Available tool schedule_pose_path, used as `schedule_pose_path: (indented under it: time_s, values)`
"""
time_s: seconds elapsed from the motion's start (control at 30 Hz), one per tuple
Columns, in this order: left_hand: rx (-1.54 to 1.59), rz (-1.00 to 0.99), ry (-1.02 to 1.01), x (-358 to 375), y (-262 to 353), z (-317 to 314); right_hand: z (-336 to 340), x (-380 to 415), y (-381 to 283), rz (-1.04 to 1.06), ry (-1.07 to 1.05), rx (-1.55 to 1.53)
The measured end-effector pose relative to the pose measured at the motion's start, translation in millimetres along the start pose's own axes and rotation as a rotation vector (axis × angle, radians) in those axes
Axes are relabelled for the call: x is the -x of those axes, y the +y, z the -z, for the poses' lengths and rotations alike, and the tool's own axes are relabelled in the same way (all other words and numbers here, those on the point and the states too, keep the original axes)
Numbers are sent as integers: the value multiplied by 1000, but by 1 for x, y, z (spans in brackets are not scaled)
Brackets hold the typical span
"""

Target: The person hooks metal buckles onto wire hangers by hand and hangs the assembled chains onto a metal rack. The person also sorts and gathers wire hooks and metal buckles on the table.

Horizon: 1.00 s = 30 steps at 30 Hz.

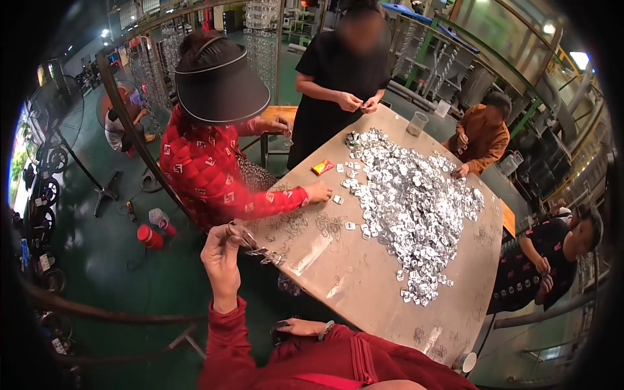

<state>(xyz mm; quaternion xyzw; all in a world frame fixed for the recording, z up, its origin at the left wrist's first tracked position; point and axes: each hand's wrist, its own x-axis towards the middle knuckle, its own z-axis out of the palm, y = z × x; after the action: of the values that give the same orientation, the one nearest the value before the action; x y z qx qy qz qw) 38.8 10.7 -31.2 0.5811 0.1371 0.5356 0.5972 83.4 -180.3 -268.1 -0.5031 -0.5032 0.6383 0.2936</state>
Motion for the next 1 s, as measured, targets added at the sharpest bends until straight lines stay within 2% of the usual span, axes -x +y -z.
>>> schedule_pose_path:
  time_s: [0.03, 0.07, 0.17, 0.2, 0.3, 0.37, 0.43, 0.5, 0.57, 0.6, 0.67, 0.8, 0.87, 0.93, 1.0]
  values:
    - [-8, 11, 4, 1, -2, 1, 1, -5, 14, 14, -16, -29]
    - [-13, 19, 6, 1, -4, 2, 2, -12, 30, -150, -24, 8]
    - [-1, 40, -17, 0, -8, -1, 17, -15, 40, -391, -15, 33]
    - [6, 47, -30, -1, -8, -1, 25, -7, 24, -378, 16, 57]
    - [48, 47, -49, -5, -5, -6, 41, -2, 36, -379, 108, 199]
    - [60, 60, -46, -2, -7, -9, 52, 16, 18, -553, 65, -137]
    - [29, 63, -32, 1, -4, -8, 60, 12, 83, -380, 1, -3]
    - [67, 45, -31, 4, -15, -2, 68, 28, 39, -470, -12, 53]
    - [89, 48, -34, 4, -8, -2, 69, 15, 109, -100, -30, 279]
    - [115, 39, -61, 5, -4, -1, 67, 11, 92, -89, -79, 360]
    - [120, 41, -133, 10, 2, -1, 61, 27, 12, -65, -161, 520]
    - [91, 32, -180, 17, 18, -5, 30, 40, -54, -249, -12, 850]
    - [163, 40, -189, 22, 18, -6, 21, 40, -42, -341, 93, 888]
    - [107, 46, -189, 22, 17, -7, 15, 38, -44, -364, 181, 973]
    - [43, 50, -187, 21, 19, -8, 18, 26, -50, -450, 97, 1062]
